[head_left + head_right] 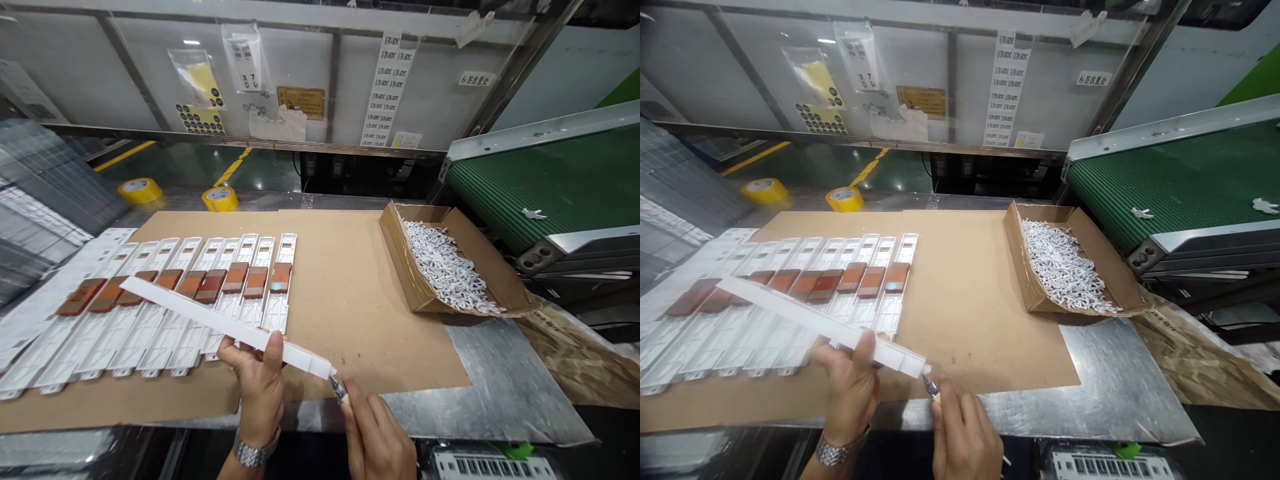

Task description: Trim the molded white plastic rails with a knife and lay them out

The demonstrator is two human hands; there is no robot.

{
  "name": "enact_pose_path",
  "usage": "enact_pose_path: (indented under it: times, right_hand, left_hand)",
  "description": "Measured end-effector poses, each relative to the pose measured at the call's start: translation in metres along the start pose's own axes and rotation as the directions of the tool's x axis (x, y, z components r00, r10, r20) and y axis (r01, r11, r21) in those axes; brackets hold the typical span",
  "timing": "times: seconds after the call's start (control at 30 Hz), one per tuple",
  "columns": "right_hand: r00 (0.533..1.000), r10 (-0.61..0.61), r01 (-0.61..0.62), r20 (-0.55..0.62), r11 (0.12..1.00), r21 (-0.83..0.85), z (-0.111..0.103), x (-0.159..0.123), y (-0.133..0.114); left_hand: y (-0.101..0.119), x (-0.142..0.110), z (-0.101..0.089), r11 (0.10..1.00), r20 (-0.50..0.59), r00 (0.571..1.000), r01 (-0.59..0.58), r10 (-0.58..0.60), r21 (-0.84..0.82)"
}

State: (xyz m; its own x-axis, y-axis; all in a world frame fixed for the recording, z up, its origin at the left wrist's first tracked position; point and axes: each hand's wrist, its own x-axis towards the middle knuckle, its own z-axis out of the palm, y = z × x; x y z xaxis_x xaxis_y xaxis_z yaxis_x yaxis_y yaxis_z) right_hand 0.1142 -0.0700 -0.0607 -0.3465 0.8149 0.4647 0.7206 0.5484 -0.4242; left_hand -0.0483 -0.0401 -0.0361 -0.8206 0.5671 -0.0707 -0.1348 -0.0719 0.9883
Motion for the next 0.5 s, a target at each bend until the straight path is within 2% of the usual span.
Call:
enact_pose_path:
  times: [0.13, 0.27, 0.4, 0.5]
  right_hand:
    - [1.0, -0.003, 0.002, -0.02, 0.999, -0.038, -0.001, 0.001, 0.003]
    - [0.997, 0.072, -0.071, 0.012, 0.994, -0.088, -0.002, 0.0, 0.016]
    - [0.993, 0.115, -0.114, 0.039, 0.993, -0.042, -0.003, 0.0, 0.027]
    - [0.989, 0.144, -0.144, 0.02, 0.989, 0.03, -0.007, 0.002, 0.033]
  left_hand:
    - [0.001, -0.001, -0.001, 1.0, 0.001, 1.0, 0.008, -0.008, 0.005]
    - [0.002, 0.0, -0.005, 0.998, 0.011, 0.999, 0.05, -0.05, -0.033]
    - [0.007, -0.002, -0.003, 0.995, 0.011, 0.997, 0.076, -0.075, -0.061]
    - [0.014, -0.007, 0.001, 0.964, 0.108, 0.968, 0.239, -0.227, -0.113]
